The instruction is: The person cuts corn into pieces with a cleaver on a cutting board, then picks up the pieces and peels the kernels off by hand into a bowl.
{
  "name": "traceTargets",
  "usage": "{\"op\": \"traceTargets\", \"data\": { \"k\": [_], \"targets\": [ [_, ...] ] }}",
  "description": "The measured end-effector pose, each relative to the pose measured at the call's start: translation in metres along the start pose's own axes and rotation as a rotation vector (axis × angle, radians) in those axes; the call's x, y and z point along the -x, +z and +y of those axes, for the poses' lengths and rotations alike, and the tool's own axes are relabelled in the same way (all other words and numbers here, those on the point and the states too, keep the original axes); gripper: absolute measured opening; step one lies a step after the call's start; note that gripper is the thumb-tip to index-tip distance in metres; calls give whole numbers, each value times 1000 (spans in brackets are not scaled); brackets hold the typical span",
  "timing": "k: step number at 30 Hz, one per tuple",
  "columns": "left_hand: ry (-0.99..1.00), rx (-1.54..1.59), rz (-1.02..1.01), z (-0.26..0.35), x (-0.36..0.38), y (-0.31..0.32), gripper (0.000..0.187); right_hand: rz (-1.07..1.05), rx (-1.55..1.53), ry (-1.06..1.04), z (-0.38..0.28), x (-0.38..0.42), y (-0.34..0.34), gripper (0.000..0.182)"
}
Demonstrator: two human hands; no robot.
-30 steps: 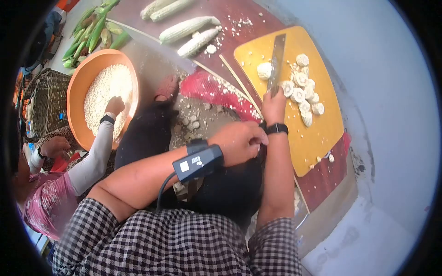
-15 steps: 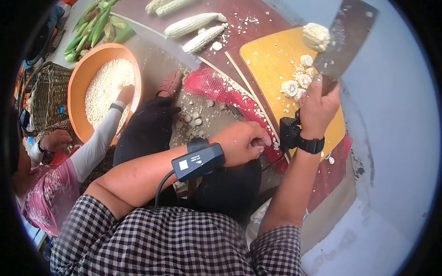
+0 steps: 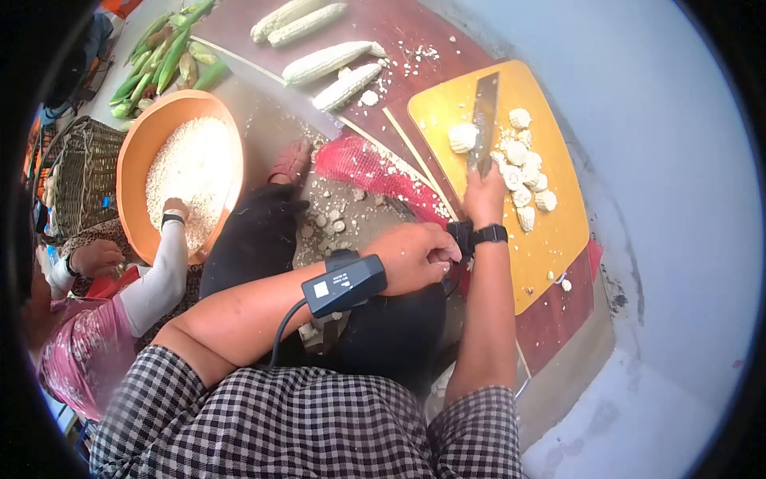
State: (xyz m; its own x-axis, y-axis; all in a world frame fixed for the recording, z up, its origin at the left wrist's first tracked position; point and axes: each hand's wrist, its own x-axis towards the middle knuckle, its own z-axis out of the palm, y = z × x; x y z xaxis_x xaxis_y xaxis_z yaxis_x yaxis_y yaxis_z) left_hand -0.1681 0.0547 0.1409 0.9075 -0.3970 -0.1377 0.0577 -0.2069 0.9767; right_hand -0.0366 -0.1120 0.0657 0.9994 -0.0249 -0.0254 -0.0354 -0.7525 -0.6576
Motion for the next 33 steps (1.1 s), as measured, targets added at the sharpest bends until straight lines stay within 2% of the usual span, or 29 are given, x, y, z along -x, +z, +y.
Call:
{"op": "traceTargets", "data": {
  "k": [2,3,5,6,8,10,12,15,19,22,24,27,29,30,31,32,33],
  "targets": [
    [25,36,-2,-8,1,7,23,40,-113,152,-31,7,-23,32],
    [71,57,2,-11,1,9,24,126,-69,40,-34,7,-36,32],
    [50,50,-17,-8,6,8,24,201,-184,-46,-54,11,-59,32],
    [42,44,-25,-6,6,6,24,184,-340,-19,-73,20,-67,32],
    [63,21,-14,-11,5,9,24,160,-241,-19,-62,17,-57,31],
    [64,16,-19,-11,4,9,24,140,276,-79,0,-6,-11,31],
    [47,16,-41,-9,3,4,25,68,126,-88,9,3,21,30],
    [7,-8,-48,-9,5,8,24,-147,-19,207,-2,-10,6,28],
    [13,-15,-36,-3,8,1,24,-82,94,82,2,-8,6,29],
    [57,8,-8,-5,3,0,24,11,21,14,-14,-1,-1,31],
    [65,21,-5,-8,5,2,24,161,15,-88,-37,8,-23,33],
    [49,68,-28,-15,4,7,23,135,-225,62,-71,14,-56,33],
    [53,19,-23,-16,5,8,23,164,-89,-29,-52,9,-44,32],
    [57,-6,-19,-16,5,8,23,181,155,-140,-15,-2,-21,31],
    [45,-2,-27,-13,5,7,23,-121,396,23,20,-9,2,32],
    [34,0,-38,-9,7,6,23,15,222,-78,30,-1,16,32],
    [25,-4,-44,-8,6,2,23,-49,146,49,12,-1,12,31]
  ]
}}
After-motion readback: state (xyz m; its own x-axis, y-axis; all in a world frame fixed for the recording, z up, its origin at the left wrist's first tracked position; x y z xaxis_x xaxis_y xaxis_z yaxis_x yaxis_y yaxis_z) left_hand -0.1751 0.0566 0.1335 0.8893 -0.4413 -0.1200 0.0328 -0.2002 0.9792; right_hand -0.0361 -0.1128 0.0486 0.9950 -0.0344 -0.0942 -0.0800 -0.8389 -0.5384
